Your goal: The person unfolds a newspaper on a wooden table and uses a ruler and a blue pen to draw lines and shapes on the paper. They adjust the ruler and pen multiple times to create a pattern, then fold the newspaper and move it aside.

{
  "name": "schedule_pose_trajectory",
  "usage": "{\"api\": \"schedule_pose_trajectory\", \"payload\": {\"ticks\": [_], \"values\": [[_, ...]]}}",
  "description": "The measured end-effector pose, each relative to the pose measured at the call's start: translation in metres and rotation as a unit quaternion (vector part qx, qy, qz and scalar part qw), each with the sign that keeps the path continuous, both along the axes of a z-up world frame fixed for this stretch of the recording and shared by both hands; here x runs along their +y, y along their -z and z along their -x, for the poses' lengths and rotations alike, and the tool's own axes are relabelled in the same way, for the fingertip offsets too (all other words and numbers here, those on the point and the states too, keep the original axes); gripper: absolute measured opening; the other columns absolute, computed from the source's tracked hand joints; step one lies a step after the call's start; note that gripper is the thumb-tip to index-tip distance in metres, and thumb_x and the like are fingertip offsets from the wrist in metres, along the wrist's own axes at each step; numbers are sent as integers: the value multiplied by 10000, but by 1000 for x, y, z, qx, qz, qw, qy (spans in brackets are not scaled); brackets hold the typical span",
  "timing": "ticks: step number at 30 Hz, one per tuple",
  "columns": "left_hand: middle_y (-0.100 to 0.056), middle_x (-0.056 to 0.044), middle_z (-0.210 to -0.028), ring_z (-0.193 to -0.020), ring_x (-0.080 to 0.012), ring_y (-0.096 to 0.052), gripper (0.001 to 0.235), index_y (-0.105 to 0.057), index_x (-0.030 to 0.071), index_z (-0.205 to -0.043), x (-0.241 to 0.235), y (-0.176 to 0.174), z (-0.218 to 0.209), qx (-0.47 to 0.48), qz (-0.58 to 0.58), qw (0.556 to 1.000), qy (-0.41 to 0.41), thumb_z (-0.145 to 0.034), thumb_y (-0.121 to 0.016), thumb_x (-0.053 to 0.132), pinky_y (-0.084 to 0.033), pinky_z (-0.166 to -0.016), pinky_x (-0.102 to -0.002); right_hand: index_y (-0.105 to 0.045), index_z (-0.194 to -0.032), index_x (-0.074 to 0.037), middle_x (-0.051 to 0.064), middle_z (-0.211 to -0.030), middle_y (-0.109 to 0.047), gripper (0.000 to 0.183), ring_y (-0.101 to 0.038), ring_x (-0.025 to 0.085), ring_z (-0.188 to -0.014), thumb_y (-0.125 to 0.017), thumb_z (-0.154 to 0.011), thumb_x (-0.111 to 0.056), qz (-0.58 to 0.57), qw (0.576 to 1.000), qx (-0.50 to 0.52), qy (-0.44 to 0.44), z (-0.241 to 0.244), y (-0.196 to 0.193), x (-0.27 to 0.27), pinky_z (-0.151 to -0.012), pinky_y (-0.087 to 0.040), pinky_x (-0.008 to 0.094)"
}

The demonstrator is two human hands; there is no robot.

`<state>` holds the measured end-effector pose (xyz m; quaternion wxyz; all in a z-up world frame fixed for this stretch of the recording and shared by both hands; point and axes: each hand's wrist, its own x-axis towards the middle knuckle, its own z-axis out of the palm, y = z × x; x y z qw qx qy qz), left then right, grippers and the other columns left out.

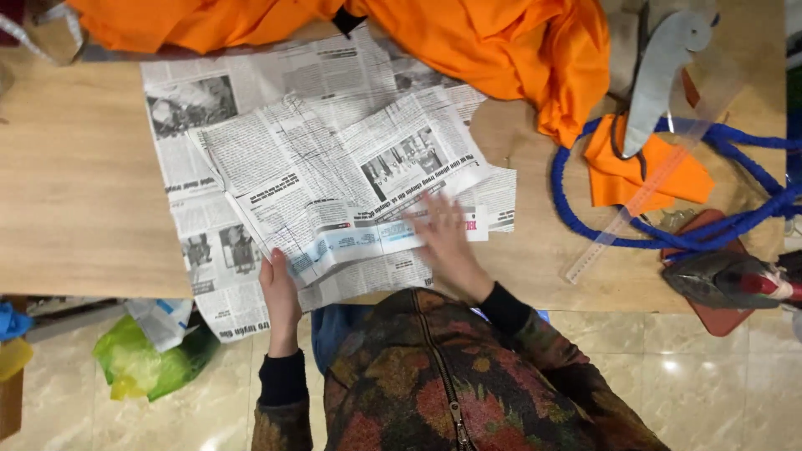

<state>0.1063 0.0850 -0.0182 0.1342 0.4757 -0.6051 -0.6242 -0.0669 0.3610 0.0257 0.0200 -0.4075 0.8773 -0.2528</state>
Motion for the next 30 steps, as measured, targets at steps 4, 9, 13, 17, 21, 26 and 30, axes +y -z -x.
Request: {"api": "schedule_pose_trajectory", "payload": {"ticks": [4,9,13,17,21,26,30], "values": [[-527,-317,-1421,-1304,-380,-528,539,-392,-71,-1530,-11,49,-31,26,-4,1000,-14,-1149,-428,309,-488,-1022,-509,-403,-1601,-209,216,-1670,-215,836,-133,467,-1526,-770,-852,-149,14,990,92,103,41,33,21,-1173,-109,690],[-452,-339,-1486,-1374,-464,-439,635,-353,-48,-1550,9,-46,-12,-26,-30,999,-30,-1117,-448,406,-421,-1081,-576,-713,-1244,-412,42,-1175,-436,600,-378,306,-1072,-572,-866,32,34,942,121,312,71,35,38,-909,-303,479],[-431,-349,-1497,-1388,-490,-404,614,-357,-54,-1551,-1,-40,-23,-27,-26,999,-30,-1131,-429,387,-398,-1086,-603,-698,-1321,-409,49,-1234,-427,581,-346,272,-1093,-405,-998,-25,109,944,152,274,94,6,2,-955,-244,420],[-401,-352,-1515,-1412,-504,-365,613,-366,-48,-1549,-16,-69,-22,-48,-29,997,-55,-1110,-454,371,-340,-1123,-619,-631,-1419,-400,132,-1475,-419,521,-374,363,-1296,-372,-1097,-82,105,961,158,200,128,23,-41,-1079,-213,540],[-441,-320,-1501,-1407,-489,-384,605,-406,-22,-1540,-40,-75,-27,-44,-18,997,-65,-1110,-472,398,-333,-1124,-621,-363,-1622,-309,254,-1607,-277,713,-285,484,-1439,-449,-1035,87,-23,973,31,227,123,40,-57,-1050,-250,745],[-464,-318,-1494,-1408,-467,-401,604,-435,-5,-1523,-50,-144,-14,-49,-35,997,-52,-1080,-460,404,-352,-1139,-587,-307,-1594,-137,215,-1478,-343,569,-359,367,-1343,-525,-1071,-81,354,859,-205,307,31,13,-65,-1103,-336,516],[-406,-346,-1527,-1430,-487,-362,652,-413,-46,-1521,-67,-170,-15,-29,-69,997,-26,-1066,-467,417,-338,-1147,-593,-219,-1581,-127,58,-1311,-543,643,-619,186,-1147,-589,-1056,-156,537,593,-491,344,-29,2,-85,-1030,-496,447]]}}
